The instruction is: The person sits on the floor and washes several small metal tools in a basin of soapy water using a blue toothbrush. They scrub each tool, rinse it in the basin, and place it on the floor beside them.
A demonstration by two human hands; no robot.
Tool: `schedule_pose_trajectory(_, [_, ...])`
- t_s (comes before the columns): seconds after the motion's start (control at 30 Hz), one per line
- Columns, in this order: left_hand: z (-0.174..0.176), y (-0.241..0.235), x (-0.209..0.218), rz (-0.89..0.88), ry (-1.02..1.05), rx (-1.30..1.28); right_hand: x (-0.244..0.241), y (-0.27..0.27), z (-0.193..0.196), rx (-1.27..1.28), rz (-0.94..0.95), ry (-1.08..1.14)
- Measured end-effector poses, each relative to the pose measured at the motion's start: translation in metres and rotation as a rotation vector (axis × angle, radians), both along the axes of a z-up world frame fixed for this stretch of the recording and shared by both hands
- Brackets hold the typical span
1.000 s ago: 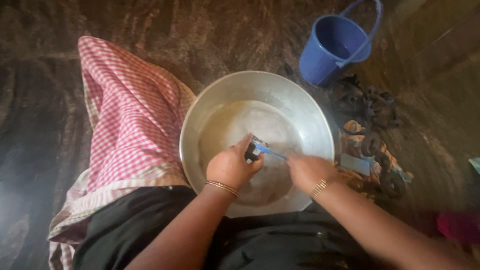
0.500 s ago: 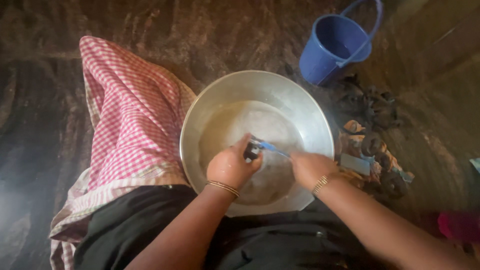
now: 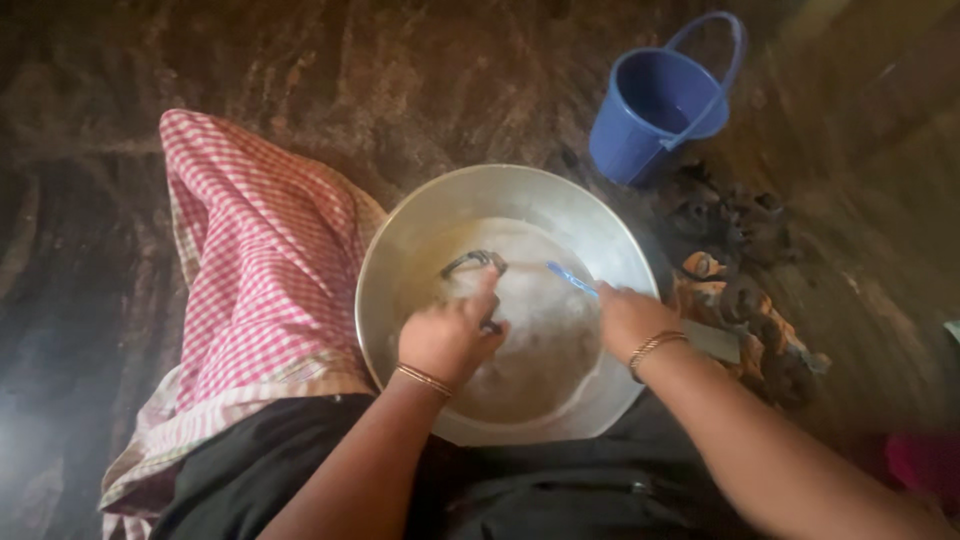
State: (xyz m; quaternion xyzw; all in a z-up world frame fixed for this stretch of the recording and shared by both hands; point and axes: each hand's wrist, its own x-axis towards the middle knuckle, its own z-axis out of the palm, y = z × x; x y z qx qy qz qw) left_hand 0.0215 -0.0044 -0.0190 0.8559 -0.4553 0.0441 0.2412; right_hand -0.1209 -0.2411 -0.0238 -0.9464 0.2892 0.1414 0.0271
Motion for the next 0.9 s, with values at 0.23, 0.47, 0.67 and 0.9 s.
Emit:
schedule_pose_trajectory(0.23, [-0.029, -0.015, -0.019, -0.375, 0.278, 0.816, 0.007, 0.025, -0.01, 0.136, 0.044, 0.191])
schedule_pose_trajectory(0.47, [-0.105, -0.008, 0.019, 0.097, -0.341, 0.673, 0.0, 0.01, -0.007, 0.026, 0.093, 0.074])
schedule_pose_trajectory(0.67, [-0.096, -0.022, -0.013, -0.287, 0.235, 0.812, 0.007, 0.028, -0.022, 0.224, 0.274, 0.282])
schedule_pose_trajectory(0.9, [-0.119, -0.008, 0.027, 0.022, -0.197, 0.847, 0.001, 0.009, 0.011, 0.039, 0.08, 0.068])
